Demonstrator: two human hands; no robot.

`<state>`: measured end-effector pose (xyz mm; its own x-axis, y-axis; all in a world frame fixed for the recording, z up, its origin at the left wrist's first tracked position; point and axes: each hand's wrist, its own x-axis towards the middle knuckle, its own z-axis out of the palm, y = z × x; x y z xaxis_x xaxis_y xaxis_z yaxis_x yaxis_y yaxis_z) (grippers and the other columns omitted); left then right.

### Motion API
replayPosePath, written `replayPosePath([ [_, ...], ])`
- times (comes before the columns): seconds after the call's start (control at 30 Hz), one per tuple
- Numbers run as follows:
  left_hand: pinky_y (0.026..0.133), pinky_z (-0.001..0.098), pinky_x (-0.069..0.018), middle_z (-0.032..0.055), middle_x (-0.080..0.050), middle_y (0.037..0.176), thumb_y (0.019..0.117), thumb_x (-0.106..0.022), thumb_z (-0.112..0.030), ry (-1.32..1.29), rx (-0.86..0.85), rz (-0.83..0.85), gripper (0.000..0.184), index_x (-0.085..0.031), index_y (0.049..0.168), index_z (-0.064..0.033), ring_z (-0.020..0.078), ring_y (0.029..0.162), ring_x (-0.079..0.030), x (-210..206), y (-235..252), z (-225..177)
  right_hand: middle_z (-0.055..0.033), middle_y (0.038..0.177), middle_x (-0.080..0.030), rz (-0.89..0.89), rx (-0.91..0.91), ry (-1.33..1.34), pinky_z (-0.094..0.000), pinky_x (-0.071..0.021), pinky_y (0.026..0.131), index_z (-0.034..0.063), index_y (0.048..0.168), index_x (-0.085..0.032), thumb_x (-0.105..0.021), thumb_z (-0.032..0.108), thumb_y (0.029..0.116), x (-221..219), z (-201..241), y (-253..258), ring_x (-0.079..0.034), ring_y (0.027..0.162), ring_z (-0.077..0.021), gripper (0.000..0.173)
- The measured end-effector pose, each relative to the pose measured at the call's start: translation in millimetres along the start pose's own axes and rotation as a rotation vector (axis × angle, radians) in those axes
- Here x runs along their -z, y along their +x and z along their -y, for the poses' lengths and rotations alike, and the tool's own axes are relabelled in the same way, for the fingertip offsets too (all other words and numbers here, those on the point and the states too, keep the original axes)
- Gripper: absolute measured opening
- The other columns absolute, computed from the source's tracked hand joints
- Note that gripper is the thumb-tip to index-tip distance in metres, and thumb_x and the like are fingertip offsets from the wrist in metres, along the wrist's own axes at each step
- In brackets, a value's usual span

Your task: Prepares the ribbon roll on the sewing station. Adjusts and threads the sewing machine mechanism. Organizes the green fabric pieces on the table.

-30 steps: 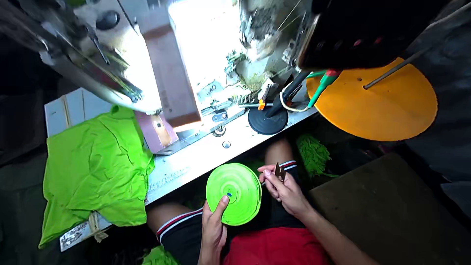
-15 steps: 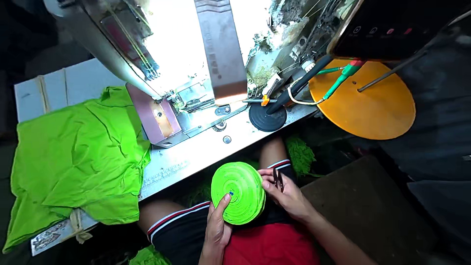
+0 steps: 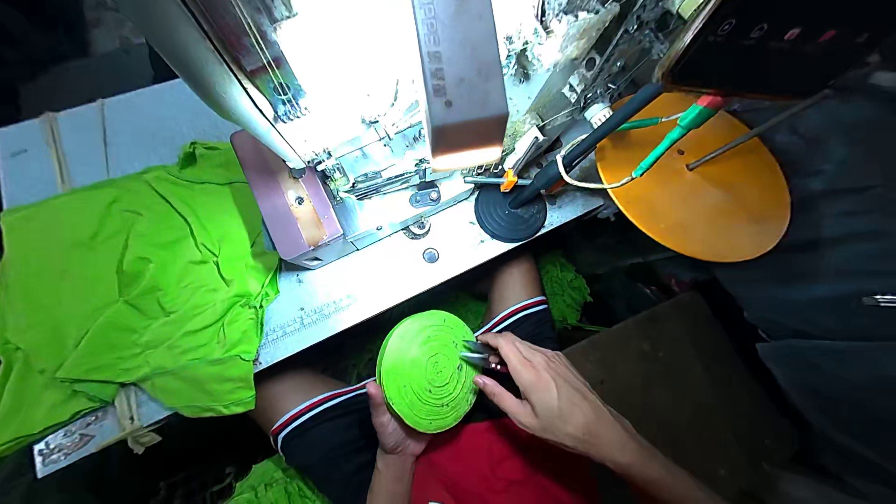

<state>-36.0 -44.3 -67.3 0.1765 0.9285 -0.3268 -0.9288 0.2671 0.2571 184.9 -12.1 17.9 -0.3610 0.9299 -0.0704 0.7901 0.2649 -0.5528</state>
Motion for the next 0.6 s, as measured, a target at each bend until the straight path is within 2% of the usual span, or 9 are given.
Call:
replayPosePath([
  [0.07, 0.091, 0.0517, -0.0599, 0.0147, -0.075, 0.112, 0.0766, -0.082, -0.055, 0.027, -0.008, -0.049, 0.060, -0.072, 0.118, -0.0123, 0.0286, 0.106, -0.073, -6, 2, -1, -0.0040, 0.100, -0.068, 0.016, 0.068, 0.004, -0.0352, -0.0581, 0.068, 0.0122, 0.127, -0.064, -0.047, 0.040, 0.1060, -3, 5, 0, -0.068, 0.084, -0.0166, 0.039],
  [0.13, 0.092, 0.0515, -0.0595, 0.0149, -0.075, 0.112, 0.0813, -0.080, -0.047, 0.052, 0.002, -0.072, 0.053, -0.071, 0.119, -0.0114, 0.0282, 0.106, -0.073, -9, 4, -2, -0.0027, 0.093, -0.066, -0.057, 0.128, -0.093, -0.0328, -0.0558, 0.061, 0.0162, 0.123, -0.070, -0.048, 0.038, 0.1061, -7, 10, 1, -0.066, 0.078, -0.0171, 0.035],
  [0.17, 0.093, 0.0508, -0.0591, 0.0146, -0.074, 0.114, 0.0828, -0.080, -0.045, 0.075, 0.000, -0.080, 0.052, -0.070, 0.120, -0.0112, 0.0277, 0.107, -0.073, -9, 4, -1, -0.0020, 0.091, -0.066, -0.087, 0.139, -0.157, -0.0324, -0.0545, 0.059, 0.0187, 0.122, -0.071, -0.048, 0.038, 0.1060, -9, 12, 2, -0.066, 0.076, -0.0174, 0.035],
  [0.23, 0.092, 0.0475, -0.0605, 0.0128, -0.075, 0.112, 0.0787, -0.085, -0.043, 0.155, -0.004, -0.128, 0.057, -0.066, 0.123, -0.0116, 0.0253, 0.105, -0.074, -8, 2, 1, -0.0013, 0.091, -0.067, -0.119, 0.132, -0.261, -0.0329, -0.0535, 0.060, 0.0215, 0.119, -0.073, -0.049, 0.036, 0.1052, -10, 14, 3, -0.065, 0.077, -0.0187, 0.031],
  [0.33, 0.089, 0.0479, -0.0619, 0.0183, -0.073, 0.110, 0.0758, -0.090, -0.026, 0.265, 0.004, -0.199, 0.072, -0.050, 0.131, -0.0022, 0.0283, 0.099, -0.074, -8, 1, 6, -0.0007, 0.089, -0.068, -0.117, 0.120, -0.355, -0.0327, -0.0530, 0.059, 0.0207, 0.112, -0.075, -0.054, 0.029, 0.1002, -11, 16, 5, -0.066, 0.076, -0.0192, 0.025],
  [0.43, 0.086, 0.0482, -0.0631, 0.0215, -0.073, 0.106, 0.0768, -0.085, -0.010, 0.339, -0.027, -0.222, 0.064, -0.049, 0.128, 0.0034, 0.0297, 0.095, -0.075, -12, 2, 9, -0.0009, 0.088, -0.068, -0.125, 0.109, -0.397, -0.0328, -0.0528, 0.058, 0.0197, 0.111, -0.075, -0.056, 0.028, 0.0984, -12, 19, 6, -0.066, 0.076, -0.0195, 0.024],
  [0.6, 0.082, 0.0441, -0.0642, 0.0202, -0.073, 0.102, 0.0777, -0.078, -0.002, 0.476, -0.088, -0.240, 0.056, -0.049, 0.125, 0.0057, 0.0267, 0.090, -0.075, -16, 3, 11, -0.0014, 0.085, -0.067, -0.132, 0.111, -0.457, -0.0327, -0.0512, 0.055, 0.0176, 0.105, -0.076, -0.058, 0.025, 0.0947, -11, 19, 8, -0.065, 0.072, -0.0201, 0.022],
])
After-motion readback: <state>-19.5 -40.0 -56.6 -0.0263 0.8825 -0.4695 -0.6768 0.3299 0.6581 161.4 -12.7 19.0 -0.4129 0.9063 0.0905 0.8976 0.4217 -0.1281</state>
